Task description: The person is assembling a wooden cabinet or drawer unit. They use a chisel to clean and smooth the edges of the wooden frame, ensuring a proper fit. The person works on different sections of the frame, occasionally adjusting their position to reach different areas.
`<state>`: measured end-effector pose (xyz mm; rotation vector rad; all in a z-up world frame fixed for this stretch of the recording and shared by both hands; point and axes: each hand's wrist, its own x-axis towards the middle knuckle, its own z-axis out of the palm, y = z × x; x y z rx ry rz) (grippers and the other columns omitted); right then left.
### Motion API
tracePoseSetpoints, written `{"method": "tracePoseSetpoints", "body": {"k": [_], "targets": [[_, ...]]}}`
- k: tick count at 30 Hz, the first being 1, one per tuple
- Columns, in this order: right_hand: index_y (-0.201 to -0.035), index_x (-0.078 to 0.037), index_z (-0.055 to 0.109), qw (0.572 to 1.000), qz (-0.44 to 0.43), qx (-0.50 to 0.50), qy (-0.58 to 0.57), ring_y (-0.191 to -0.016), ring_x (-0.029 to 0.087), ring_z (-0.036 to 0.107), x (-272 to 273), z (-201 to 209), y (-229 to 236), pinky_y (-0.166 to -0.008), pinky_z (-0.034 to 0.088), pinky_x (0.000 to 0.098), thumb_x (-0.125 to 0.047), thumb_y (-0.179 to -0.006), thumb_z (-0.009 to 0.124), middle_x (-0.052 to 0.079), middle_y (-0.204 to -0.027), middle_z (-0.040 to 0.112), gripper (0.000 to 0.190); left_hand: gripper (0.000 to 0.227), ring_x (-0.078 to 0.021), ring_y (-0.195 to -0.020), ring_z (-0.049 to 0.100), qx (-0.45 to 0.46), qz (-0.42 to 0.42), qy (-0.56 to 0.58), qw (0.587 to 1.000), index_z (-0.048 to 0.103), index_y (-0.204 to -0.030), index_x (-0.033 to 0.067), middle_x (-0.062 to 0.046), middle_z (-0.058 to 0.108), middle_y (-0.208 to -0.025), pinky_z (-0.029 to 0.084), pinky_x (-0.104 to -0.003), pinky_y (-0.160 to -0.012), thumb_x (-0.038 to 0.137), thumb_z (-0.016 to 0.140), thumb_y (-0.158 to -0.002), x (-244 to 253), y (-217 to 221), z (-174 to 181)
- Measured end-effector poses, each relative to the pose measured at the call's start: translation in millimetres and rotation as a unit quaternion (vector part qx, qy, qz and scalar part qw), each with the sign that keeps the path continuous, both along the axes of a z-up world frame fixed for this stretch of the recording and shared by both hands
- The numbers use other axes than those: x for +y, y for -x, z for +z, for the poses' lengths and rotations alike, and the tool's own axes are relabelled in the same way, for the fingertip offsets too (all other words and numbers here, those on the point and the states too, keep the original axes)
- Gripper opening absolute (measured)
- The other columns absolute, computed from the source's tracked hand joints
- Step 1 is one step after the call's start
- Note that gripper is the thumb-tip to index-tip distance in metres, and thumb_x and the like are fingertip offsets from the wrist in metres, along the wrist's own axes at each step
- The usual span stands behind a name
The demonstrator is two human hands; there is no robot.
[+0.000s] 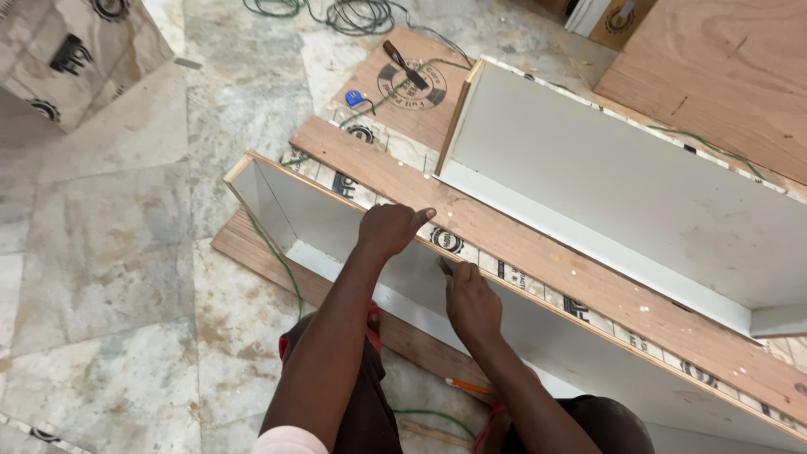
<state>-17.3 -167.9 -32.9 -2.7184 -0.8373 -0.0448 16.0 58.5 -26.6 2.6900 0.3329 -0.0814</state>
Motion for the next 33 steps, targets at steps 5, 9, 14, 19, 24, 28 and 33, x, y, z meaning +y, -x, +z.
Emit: {"method": "tracePoseSetpoints", "body": {"k": [5,9,14,19,24,28,33], "targets": [[-0.106,-0.004,0.053,0.999,0.021,-0.045,0.019,-0.092,0.033,0.069,-6,-18,-10,-0.066,0.058,0.0460,-0.020,-0.100,0.054,0.015,-0.101,0.065,0.017,0.075,-0.0384,-0.081,0.070,-0.085,-0.025,0.009,0.996,0.074,-0.083,0.0052,-0.018,0.074,-0.084,0.049,-0.054,-0.091,0.063,0.030,-0.104,15,-2,-23],[-0.111,-0.007,0.051,0.998,-0.033,0.043,0.032,-0.090,0.035,0.071,-26,-31,-19,-0.069,0.058,0.0503,-0.030,-0.098,0.056,0.016,-0.106,0.065,0.027,0.061,-0.0387,-0.088,0.070,-0.089,-0.012,-0.059,0.994,0.078,-0.104,0.0123,-0.017,0.076,-0.093,0.044,-0.061,-0.091,0.055,0.035,-0.100,13,-6,-29],[-0.116,-0.009,0.047,0.997,-0.038,0.057,0.037,-0.098,0.035,0.074,14,-94,-60,-0.082,0.060,0.0505,-0.030,-0.097,0.058,0.019,-0.115,0.062,0.031,0.077,-0.0394,-0.101,0.068,-0.039,0.013,-0.035,0.999,0.080,-0.094,0.0038,-0.018,0.076,-0.102,0.032,-0.059,-0.112,0.062,0.031,-0.107,7,-7,-24],[-0.115,-0.010,0.048,0.997,0.005,0.082,-0.003,-0.100,0.035,0.074,62,-100,-80,-0.086,0.060,0.0492,-0.029,-0.097,0.059,0.019,-0.116,0.062,0.028,0.068,-0.0366,-0.099,0.067,-0.050,-0.012,-0.038,0.998,0.080,-0.099,0.0094,-0.016,0.076,-0.096,0.034,-0.058,-0.111,0.056,0.031,-0.110,12,0,-21],[-0.112,-0.009,0.056,0.993,0.031,-0.059,-0.101,-0.093,0.041,0.069,16,-50,-31,-0.071,0.055,0.0536,-0.027,-0.090,0.060,0.020,-0.109,0.065,0.028,0.029,-0.0326,-0.087,0.070,-0.213,-0.071,-0.037,0.974,0.076,-0.114,0.0215,-0.013,0.075,-0.091,0.050,-0.051,-0.087,0.036,0.053,-0.104,25,-1,-57],[-0.102,-0.008,0.052,0.999,-0.033,0.018,0.016,-0.083,0.034,0.070,-21,-3,-11,-0.066,0.055,0.0483,-0.033,-0.100,0.059,0.013,-0.097,0.066,0.025,0.065,-0.0380,-0.077,0.069,-0.114,-0.022,-0.046,0.992,0.073,-0.081,0.0038,-0.019,0.071,-0.078,0.052,-0.053,-0.088,0.051,0.039,-0.110,24,5,-39],[-0.100,-0.008,0.052,0.999,-0.032,-0.003,-0.029,-0.082,0.035,0.069,-35,10,-7,-0.066,0.054,0.0503,-0.031,-0.097,0.062,0.014,-0.096,0.066,0.025,0.078,-0.0409,-0.079,0.067,-0.140,0.011,0.020,0.990,0.070,-0.076,0.0029,-0.020,0.071,-0.077,0.049,-0.055,-0.089,0.062,0.029,-0.104,17,16,-5]]}}
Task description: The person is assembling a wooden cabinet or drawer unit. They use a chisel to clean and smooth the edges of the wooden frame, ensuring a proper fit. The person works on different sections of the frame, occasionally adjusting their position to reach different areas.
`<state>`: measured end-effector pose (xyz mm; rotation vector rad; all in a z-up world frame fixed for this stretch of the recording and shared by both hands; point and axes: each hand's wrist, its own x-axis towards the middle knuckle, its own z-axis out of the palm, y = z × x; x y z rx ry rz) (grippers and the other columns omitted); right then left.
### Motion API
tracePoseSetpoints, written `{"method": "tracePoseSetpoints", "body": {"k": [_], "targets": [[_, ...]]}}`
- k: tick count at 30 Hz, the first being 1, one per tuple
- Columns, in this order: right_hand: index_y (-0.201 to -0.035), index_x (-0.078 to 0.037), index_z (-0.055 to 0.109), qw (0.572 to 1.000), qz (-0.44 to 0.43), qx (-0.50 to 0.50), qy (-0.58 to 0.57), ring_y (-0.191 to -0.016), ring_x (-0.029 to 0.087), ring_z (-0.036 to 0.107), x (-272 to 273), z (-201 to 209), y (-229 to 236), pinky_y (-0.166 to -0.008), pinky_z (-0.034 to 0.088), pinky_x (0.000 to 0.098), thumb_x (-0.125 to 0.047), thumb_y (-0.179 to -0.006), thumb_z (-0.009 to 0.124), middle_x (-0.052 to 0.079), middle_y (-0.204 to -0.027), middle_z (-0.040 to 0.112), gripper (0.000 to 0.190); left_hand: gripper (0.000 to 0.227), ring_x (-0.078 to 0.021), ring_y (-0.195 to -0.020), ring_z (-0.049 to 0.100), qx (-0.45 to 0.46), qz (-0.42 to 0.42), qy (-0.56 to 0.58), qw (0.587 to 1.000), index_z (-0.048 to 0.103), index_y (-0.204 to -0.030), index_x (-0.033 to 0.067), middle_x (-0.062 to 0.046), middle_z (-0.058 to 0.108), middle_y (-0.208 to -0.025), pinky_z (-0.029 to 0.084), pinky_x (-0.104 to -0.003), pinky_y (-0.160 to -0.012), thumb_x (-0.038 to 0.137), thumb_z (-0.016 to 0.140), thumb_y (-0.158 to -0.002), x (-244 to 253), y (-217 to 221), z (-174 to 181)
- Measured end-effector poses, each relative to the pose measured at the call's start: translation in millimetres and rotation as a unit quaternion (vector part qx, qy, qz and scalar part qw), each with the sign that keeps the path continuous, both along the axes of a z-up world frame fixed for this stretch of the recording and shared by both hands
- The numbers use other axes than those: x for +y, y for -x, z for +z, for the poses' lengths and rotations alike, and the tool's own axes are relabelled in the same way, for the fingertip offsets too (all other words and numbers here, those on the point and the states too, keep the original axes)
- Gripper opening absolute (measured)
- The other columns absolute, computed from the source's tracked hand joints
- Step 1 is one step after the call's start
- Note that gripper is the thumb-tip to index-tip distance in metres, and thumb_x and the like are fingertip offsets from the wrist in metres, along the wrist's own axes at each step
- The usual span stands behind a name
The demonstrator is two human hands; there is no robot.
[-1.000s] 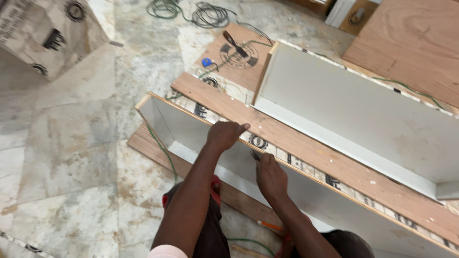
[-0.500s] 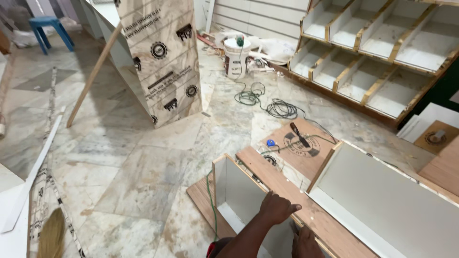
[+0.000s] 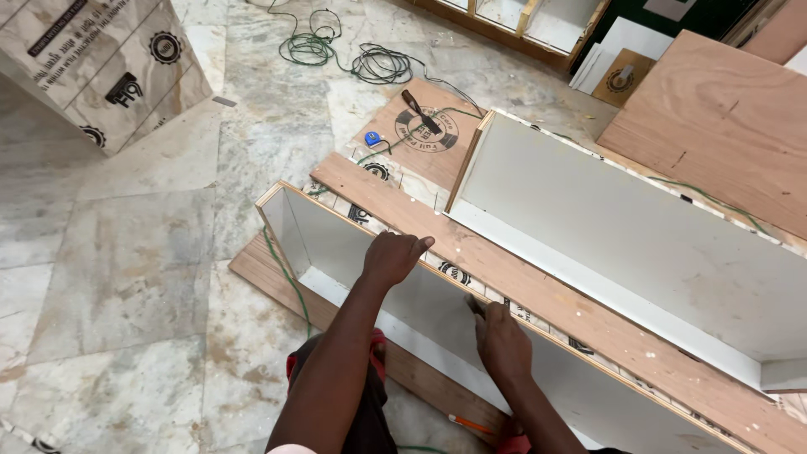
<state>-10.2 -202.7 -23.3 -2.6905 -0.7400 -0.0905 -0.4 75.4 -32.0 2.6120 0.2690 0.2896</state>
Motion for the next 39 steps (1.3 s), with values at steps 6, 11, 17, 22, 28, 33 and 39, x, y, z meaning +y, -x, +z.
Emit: {"method": "tracePoseSetpoints", "body": {"k": [6,11,17,22,28,33,39], "targets": [[-0.099,-0.007,0.052,0.999,0.042,0.012,-0.026,-0.085,0.037,0.068,54,-13,-5,-0.068,0.054,0.0514,-0.028,-0.097,0.063,0.015,-0.099,0.066,0.024,0.085,-0.0426,-0.081,0.065,0.000,0.032,0.067,0.997,0.072,-0.079,0.0025,-0.020,0.072,-0.077,0.047,-0.056,-0.091,0.069,0.024,-0.101,-1,5,9],[-0.103,-0.006,0.050,0.998,0.058,0.018,-0.029,-0.083,0.034,0.070,89,-18,-2,-0.065,0.056,0.0484,-0.027,-0.099,0.059,0.015,-0.100,0.065,0.023,0.089,-0.0415,-0.078,0.067,0.014,0.024,0.116,0.993,0.070,-0.077,0.0012,-0.020,0.071,-0.073,0.048,-0.052,-0.091,0.073,0.023,-0.099,3,12,15],[-0.101,-0.007,0.052,0.999,0.018,0.027,0.008,-0.082,0.034,0.069,34,-10,0,-0.066,0.055,0.0497,-0.031,-0.099,0.061,0.014,-0.096,0.067,0.026,0.089,-0.0399,-0.079,0.067,0.051,0.017,0.124,0.991,0.070,-0.079,0.0023,-0.019,0.071,-0.076,0.051,-0.053,-0.078,0.074,0.021,-0.099,9,9,15],[-0.100,-0.007,0.053,0.997,-0.017,0.057,0.046,-0.081,0.035,0.070,-21,-1,-2,-0.066,0.056,0.0485,-0.032,-0.097,0.060,0.013,-0.098,0.066,0.026,0.091,-0.0369,-0.084,0.069,0.108,0.018,0.092,0.990,0.071,-0.084,0.0040,-0.018,0.074,-0.085,0.053,-0.051,-0.079,0.074,0.016,-0.100,1,-4,18],[-0.101,-0.008,0.054,0.996,-0.017,0.079,0.028,-0.082,0.035,0.069,9,-8,-3,-0.068,0.054,0.0493,-0.032,-0.099,0.060,0.014,-0.096,0.066,0.025,0.088,-0.0373,-0.090,0.070,0.103,0.011,0.070,0.992,0.074,-0.092,0.0082,-0.016,0.075,-0.093,0.053,-0.052,-0.079,0.073,0.015,-0.099,-17,-14,18],[-0.099,-0.005,0.052,0.998,0.063,-0.021,-0.007,-0.082,0.036,0.069,57,-19,0,-0.062,0.055,0.0471,-0.028,-0.096,0.061,0.016,-0.094,0.064,0.025,0.089,-0.0376,-0.090,0.070,0.100,0.008,0.066,0.993,0.074,-0.092,0.0066,-0.017,0.075,-0.093,0.054,-0.051,-0.081,0.074,0.016,-0.099,-16,-10,13],[-0.098,-0.008,0.050,0.998,0.014,0.058,0.036,-0.076,0.032,0.069,24,-9,2,-0.062,0.054,0.0476,-0.031,-0.101,0.058,0.012,-0.091,0.065,0.025,0.088,-0.0376,-0.089,0.069,0.088,-0.007,0.108,0.990,0.073,-0.092,0.0070,-0.016,0.074,-0.091,0.053,-0.052,-0.079,0.075,0.018,-0.097,-10,-5,14]]}}
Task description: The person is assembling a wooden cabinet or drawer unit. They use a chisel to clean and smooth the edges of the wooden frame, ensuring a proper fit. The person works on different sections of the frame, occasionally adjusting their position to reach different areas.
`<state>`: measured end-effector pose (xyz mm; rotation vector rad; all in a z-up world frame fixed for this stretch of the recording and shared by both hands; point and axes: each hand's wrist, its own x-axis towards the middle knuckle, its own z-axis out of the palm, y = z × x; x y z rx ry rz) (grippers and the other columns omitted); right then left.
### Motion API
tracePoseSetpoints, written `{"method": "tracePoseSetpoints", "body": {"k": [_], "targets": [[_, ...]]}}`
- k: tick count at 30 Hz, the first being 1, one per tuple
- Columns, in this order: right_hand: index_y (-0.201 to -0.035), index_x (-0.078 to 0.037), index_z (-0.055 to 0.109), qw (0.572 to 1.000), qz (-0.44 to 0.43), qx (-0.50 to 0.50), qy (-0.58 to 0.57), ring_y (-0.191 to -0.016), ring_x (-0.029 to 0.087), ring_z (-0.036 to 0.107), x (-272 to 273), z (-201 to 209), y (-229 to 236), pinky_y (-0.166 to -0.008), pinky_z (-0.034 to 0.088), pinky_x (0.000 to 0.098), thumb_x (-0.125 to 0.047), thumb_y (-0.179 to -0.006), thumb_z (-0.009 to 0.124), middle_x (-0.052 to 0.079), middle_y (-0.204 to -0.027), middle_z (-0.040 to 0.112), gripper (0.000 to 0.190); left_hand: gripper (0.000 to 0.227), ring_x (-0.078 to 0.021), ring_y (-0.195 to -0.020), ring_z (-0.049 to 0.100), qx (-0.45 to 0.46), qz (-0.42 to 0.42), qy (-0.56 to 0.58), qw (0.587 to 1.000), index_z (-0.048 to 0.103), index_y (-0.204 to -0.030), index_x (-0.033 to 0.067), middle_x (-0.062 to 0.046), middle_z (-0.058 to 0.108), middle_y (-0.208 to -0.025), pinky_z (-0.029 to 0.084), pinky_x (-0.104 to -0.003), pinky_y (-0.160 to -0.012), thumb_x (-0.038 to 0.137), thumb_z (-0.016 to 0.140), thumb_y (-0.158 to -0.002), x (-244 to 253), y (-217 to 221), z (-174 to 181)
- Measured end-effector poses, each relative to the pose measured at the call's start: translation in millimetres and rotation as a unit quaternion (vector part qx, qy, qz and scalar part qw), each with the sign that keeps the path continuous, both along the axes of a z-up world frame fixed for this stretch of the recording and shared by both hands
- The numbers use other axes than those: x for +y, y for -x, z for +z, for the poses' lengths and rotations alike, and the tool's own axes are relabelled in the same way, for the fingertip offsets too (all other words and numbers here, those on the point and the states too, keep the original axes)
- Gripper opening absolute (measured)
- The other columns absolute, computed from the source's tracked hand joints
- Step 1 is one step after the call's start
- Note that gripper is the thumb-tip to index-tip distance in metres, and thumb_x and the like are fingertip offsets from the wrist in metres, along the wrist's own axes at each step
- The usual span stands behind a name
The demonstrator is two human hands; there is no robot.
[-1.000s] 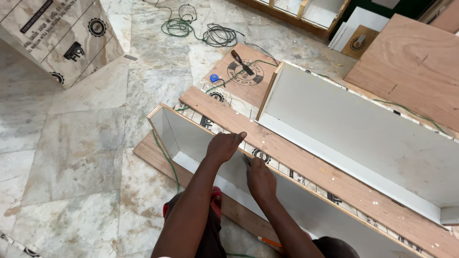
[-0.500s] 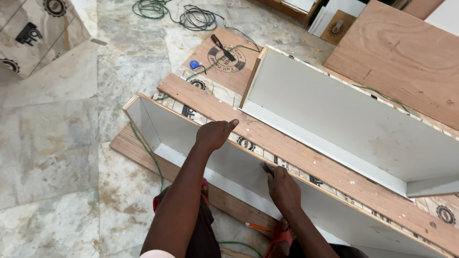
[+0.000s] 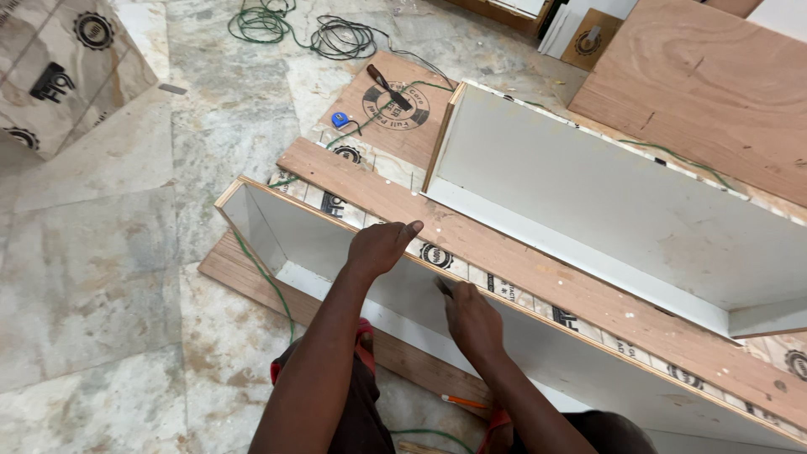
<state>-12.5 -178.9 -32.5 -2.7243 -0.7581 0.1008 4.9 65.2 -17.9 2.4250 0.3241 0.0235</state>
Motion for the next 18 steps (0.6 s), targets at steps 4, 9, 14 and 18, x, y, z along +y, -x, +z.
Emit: {"method": "tracePoseSetpoints", "body": {"k": [4,9,14,18], "targets": [[-0.095,-0.009,0.051,1.000,-0.019,-0.006,-0.008,-0.075,0.033,0.069,-33,5,-1,-0.060,0.054,0.0482,-0.031,-0.098,0.060,0.012,-0.091,0.066,0.024,0.087,-0.0368,-0.088,0.070,0.022,-0.011,-0.011,1.000,0.073,-0.088,0.0070,-0.016,0.075,-0.088,0.054,-0.052,-0.078,0.073,0.018,-0.099,-5,-8,5],[-0.097,-0.008,0.051,0.999,-0.016,-0.030,0.004,-0.080,0.036,0.069,-11,-12,-4,-0.064,0.055,0.0504,-0.033,-0.098,0.061,0.014,-0.094,0.066,0.027,0.081,-0.0357,-0.087,0.071,0.030,-0.015,-0.046,0.998,0.073,-0.086,0.0089,-0.014,0.074,-0.088,0.054,-0.052,-0.077,0.070,0.022,-0.101,-19,-14,8],[-0.107,-0.005,0.054,0.997,0.029,-0.064,-0.029,-0.088,0.039,0.069,29,-28,-8,-0.065,0.056,0.0516,-0.030,-0.095,0.060,0.017,-0.103,0.067,0.028,0.069,-0.0358,-0.084,0.072,-0.001,-0.039,-0.065,0.997,0.075,-0.088,0.0116,-0.014,0.075,-0.090,0.054,-0.053,-0.076,0.062,0.031,-0.104,-21,-13,-11],[-0.118,-0.012,0.062,0.997,-0.047,0.061,-0.010,-0.108,0.040,0.068,26,-21,-17,-0.092,0.053,0.0523,-0.037,-0.101,0.050,0.018,-0.119,0.071,0.032,0.058,-0.0363,-0.085,0.073,-0.077,-0.106,-0.190,0.973,0.078,-0.098,0.0165,-0.013,0.076,-0.092,0.054,-0.053,-0.075,0.055,0.035,-0.107,-23,-14,-29]]}}
